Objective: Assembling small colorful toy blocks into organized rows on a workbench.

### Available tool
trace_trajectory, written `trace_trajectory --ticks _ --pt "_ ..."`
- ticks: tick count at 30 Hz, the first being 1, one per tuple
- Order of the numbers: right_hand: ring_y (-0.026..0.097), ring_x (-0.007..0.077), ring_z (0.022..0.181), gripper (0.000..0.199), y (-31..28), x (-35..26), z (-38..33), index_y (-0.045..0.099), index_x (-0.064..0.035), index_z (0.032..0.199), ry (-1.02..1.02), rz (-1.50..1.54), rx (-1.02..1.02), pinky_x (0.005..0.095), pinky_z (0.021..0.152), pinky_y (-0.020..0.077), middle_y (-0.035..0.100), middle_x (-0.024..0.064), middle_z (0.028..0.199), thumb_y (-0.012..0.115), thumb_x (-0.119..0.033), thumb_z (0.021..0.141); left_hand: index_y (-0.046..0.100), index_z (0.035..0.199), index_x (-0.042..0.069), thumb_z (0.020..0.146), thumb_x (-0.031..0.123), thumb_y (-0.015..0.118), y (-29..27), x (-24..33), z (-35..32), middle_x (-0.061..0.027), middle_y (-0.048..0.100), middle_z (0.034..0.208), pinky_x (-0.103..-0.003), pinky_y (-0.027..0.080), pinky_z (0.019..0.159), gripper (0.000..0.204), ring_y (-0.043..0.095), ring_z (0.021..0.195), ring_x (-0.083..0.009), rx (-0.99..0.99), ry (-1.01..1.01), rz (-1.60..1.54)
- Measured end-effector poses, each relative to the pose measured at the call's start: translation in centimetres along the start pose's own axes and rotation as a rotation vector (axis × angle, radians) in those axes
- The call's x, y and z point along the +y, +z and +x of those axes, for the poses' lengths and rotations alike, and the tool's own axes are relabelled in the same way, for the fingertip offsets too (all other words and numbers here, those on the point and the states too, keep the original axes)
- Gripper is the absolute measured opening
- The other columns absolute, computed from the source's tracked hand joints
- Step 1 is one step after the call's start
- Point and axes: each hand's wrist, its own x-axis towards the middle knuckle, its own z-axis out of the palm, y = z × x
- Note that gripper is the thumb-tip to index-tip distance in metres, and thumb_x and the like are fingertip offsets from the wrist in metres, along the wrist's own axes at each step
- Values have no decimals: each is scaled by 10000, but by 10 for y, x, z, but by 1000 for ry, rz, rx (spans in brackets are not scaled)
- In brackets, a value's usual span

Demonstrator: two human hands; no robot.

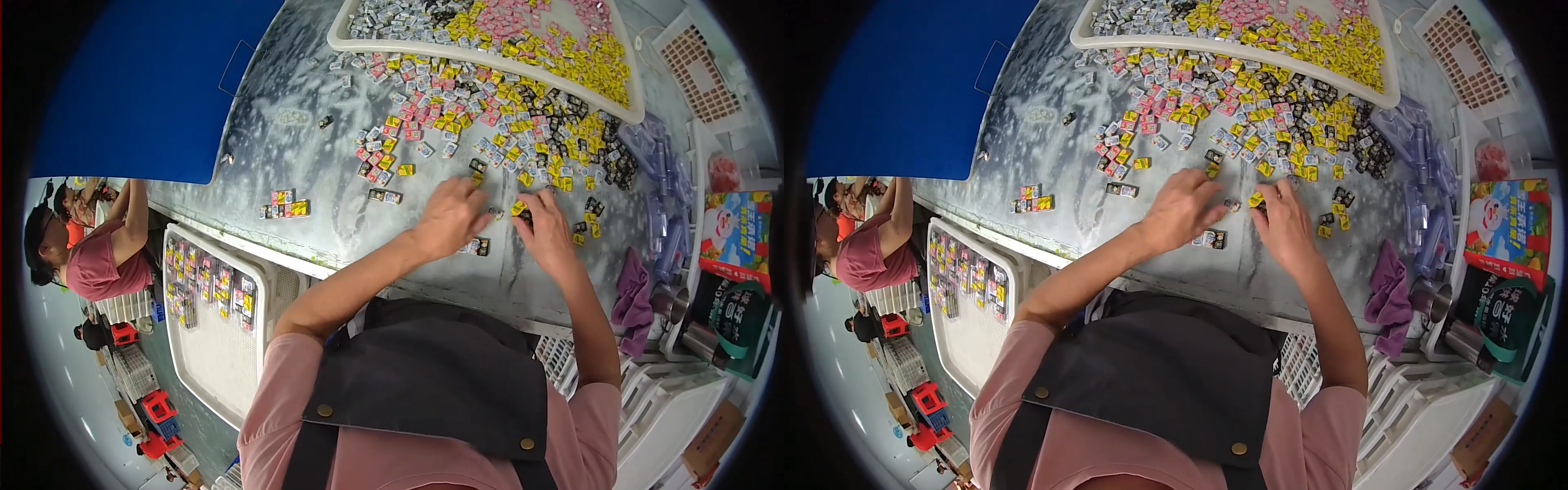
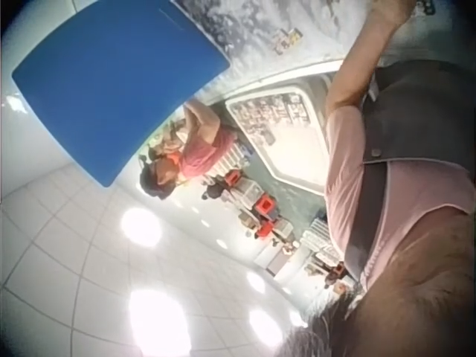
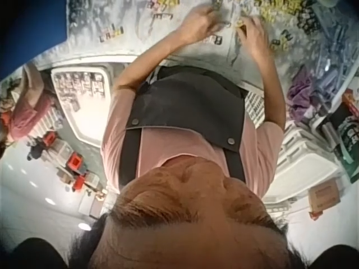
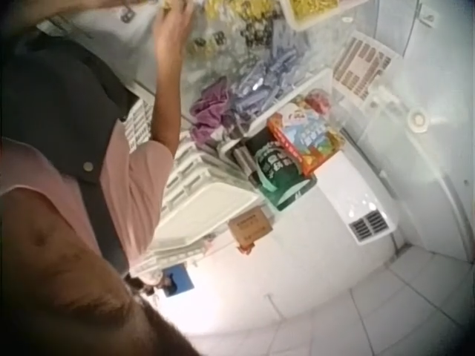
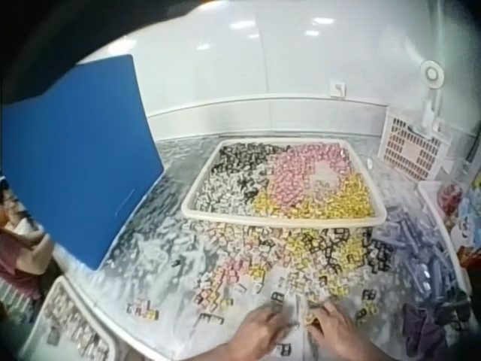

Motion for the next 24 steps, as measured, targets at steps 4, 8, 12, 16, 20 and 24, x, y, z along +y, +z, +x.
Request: trace_trajectory --ticks 4,8,12,16,20,24 --pt "616 390 1008 346 0 -2 1 624 -35 1209 63 -6 -29 469 842 513 561 166 1099 712 -96 880 635 994 3 835 160 719 21 3 15 -190 612 951 -460 509 842 239 613 956 -375 -153 -46 104" --pt "614 398 996 380 8 3 11 620 -44 1236 29 39 -18 468 839 507 558 167 1108 719 -92 873 620 955 8 830 148 720 20 -20 25 -191 617 957 -461 514 841 213 624 944 -381 -185 -30 83" --pt "609 402 1007 394 12 -4 23 615 -28 1243 3 55 -18 463 858 506 558 179 1114 722 -90 869 621 955 -5 834 123 695 5 -29 29 -196 631 955 -467 520 848 192 633 943 -388 -207 -23 58" --pt "609 391 1032 467 6 -1 16 570 1 1282 -65 99 -30 458 881 502 547 186 1124 737 -74 852 630 1015 12 832 78 703 -10 -28 22 -171 620 976 -450 527 839 208 632 957 -382 -271 -159 126" --pt "616 377 1038 536 -1 -4 10 526 14 1314 23 74 -93 455 885 505 535 180 1134 753 -58 833 639 1125 9 826 43 700 -17 -24 13 -168 616 1022 -442 527 866 306 630 974 -382 -196 -123 19" --pt "649 348 960 417 17 5 13 575 20 1238 -22 102 -2 445 820 528 553 183 1082 728 -56 857 585 1273 -6 807 -25 639 -6 -31 11 -200 568 1133 -438 502 928 469 603 1059 -385 -224 31 -28"
